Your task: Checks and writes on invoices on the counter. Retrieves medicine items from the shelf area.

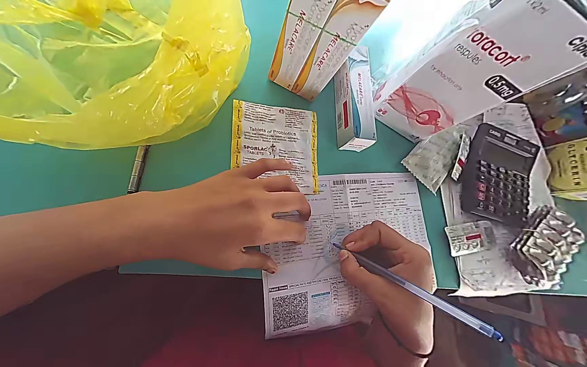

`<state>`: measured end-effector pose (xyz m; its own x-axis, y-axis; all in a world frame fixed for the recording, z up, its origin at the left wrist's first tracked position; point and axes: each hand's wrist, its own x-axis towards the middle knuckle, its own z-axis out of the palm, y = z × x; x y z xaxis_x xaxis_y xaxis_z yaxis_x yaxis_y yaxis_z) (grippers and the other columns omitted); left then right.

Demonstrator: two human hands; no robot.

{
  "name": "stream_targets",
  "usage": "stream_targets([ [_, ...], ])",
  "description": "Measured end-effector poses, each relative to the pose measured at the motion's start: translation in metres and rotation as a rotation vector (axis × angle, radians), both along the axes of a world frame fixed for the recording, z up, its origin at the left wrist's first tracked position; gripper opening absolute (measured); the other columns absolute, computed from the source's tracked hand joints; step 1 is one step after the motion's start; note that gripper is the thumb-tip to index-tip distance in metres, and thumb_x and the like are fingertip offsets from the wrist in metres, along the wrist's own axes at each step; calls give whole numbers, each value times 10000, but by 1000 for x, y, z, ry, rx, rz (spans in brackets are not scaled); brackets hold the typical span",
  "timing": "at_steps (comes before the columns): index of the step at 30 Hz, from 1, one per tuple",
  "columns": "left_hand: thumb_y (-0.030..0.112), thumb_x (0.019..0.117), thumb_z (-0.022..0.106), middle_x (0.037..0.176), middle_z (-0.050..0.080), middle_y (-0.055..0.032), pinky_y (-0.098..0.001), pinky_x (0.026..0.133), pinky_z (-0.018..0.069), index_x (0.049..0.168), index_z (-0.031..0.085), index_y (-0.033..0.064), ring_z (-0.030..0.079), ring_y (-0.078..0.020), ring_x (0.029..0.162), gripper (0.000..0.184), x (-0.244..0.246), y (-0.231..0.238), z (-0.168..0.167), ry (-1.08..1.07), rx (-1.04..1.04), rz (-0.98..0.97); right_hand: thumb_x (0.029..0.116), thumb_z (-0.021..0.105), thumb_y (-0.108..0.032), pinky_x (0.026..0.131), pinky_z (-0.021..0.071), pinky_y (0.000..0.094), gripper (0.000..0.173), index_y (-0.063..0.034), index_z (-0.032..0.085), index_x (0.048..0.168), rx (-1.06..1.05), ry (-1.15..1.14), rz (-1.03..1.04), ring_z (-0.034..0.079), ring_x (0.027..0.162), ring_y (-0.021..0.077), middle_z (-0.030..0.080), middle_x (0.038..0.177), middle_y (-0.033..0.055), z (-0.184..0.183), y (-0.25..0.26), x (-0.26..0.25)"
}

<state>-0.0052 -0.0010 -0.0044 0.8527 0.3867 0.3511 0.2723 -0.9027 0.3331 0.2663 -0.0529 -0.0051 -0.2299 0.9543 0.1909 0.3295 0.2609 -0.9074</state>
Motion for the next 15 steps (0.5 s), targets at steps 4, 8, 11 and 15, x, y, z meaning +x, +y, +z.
stream_targets([
  [4,488,926,601,1176,694,2,-581,1194,258,1050,765,227,581,-254,1258,332,0,0,1,15,8,2,754,699,-61,557,511,81,75,-76,674,823,5,-21,-6,616,645,-80,694,770,-84,0,0,-1],
  [8,502,927,593,1193,687,3,-579,1195,258,1075,761,237,574,-255,1267,347,0,0,2,31,15,10,751,699,-68,561,502,71,66,-72,670,811,18,-43,-3,607,646,-89,689,765,-83,-1,1,0],
  [11,493,922,606,1183,693,2,-574,1197,254,1064,768,231,583,-250,1251,339,0,0,1,21,8,6,752,699,-75,553,499,72,61,-75,670,805,20,-54,-18,602,639,-91,686,759,-83,-1,0,-1],
  [15,489,917,614,1187,694,0,-573,1201,251,1065,767,228,580,-251,1261,337,0,0,2,24,1,4,757,702,-83,554,509,76,64,-80,666,809,27,-61,-50,608,636,-86,684,760,-87,-1,0,-2],
])
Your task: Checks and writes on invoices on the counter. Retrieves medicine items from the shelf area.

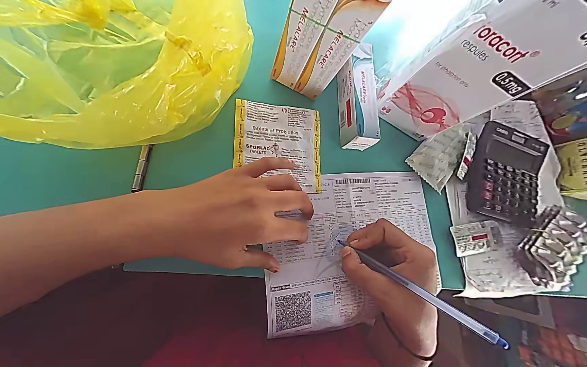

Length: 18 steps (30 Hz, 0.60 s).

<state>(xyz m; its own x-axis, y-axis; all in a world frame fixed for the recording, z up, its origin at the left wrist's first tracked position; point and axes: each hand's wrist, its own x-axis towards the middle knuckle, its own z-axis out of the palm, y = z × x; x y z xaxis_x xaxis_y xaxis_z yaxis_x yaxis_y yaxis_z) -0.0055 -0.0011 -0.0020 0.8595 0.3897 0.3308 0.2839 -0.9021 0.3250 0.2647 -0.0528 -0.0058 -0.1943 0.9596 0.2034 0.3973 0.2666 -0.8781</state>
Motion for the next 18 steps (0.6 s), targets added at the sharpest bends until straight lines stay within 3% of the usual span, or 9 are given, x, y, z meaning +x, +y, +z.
stream_targets([
  [18,425,871,688,1151,697,-11,-606,1187,260,993,784,239,592,-255,1245,242,1,0,1,-37,-45,-7,753,703,-73,566,511,67,95,-112,652,823,-23,62,100,614,655,-92,687,779,-115,1,2,5],
])
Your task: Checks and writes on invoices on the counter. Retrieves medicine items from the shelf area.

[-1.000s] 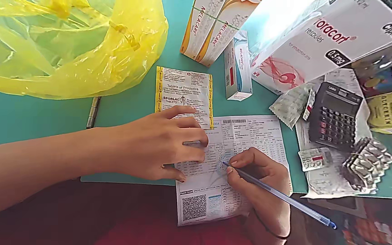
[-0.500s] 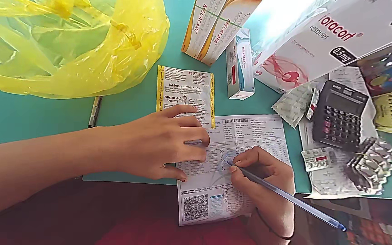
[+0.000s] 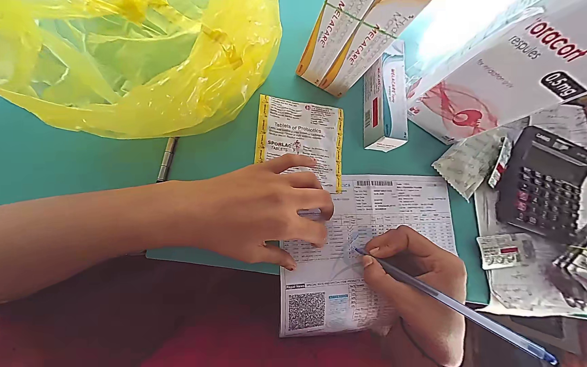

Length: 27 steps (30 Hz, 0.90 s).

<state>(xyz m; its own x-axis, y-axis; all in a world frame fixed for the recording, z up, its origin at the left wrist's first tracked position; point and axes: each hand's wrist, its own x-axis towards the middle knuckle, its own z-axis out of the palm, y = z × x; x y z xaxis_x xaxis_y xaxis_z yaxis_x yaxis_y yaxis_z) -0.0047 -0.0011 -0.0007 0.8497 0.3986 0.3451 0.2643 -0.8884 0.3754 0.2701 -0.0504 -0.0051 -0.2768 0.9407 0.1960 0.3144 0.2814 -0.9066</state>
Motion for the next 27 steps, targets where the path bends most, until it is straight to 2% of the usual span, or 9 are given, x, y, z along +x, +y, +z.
stream_targets([
  [6,449,896,653,1165,702,-7,-594,1195,228,995,792,259,572,-269,1263,255,0,0,0,19,7,-3,755,708,-84,578,517,73,95,-114,658,830,2,2,2,624,671,-83,695,788,-109,-1,0,1],
  [27,461,918,619,1147,701,5,-606,1189,252,987,778,255,588,-258,1248,268,-1,0,-3,3,28,-4,764,704,-74,616,521,69,79,-80,656,827,22,-10,14,631,716,-87,701,813,-84,-3,1,1],
])
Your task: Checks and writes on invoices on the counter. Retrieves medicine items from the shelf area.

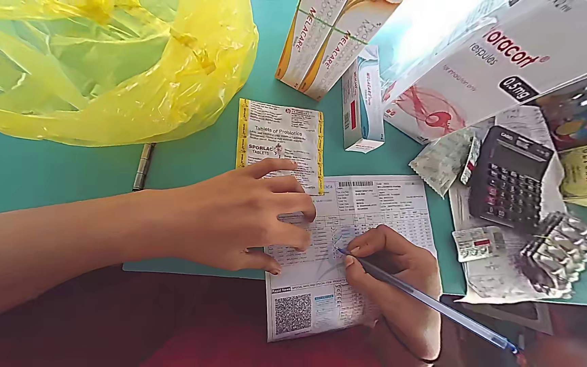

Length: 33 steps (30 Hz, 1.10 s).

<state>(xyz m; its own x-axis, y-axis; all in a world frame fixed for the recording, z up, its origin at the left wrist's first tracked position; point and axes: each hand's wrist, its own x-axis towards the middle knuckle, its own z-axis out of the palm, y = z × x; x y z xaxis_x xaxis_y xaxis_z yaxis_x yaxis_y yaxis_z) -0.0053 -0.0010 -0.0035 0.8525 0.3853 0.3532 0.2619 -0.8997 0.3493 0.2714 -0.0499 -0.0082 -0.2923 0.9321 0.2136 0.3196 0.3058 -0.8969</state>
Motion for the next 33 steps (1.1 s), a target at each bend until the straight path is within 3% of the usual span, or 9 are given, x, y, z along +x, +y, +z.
stream_targets([
  [11,468,913,620,1158,698,-2,-594,1185,256,983,777,265,581,-269,1254,265,0,0,1,15,7,3,756,700,-95,556,497,66,69,-78,658,808,17,-62,-80,599,644,-95,672,752,-91,1,-3,-3],
  [16,469,920,611,1170,696,-2,-598,1189,248,980,777,267,577,-271,1260,268,0,-1,0,14,15,7,758,699,-76,573,507,70,76,-110,654,808,-22,42,-24,612,668,-87,682,775,-106,2,-1,2],
  [33,460,905,625,1176,699,-1,-603,1185,254,995,779,264,581,-271,1262,265,0,0,0,9,7,5,769,677,-100,572,448,46,85,-122,597,783,-25,80,107,571,685,-101,626,759,-105,1,1,6],
])
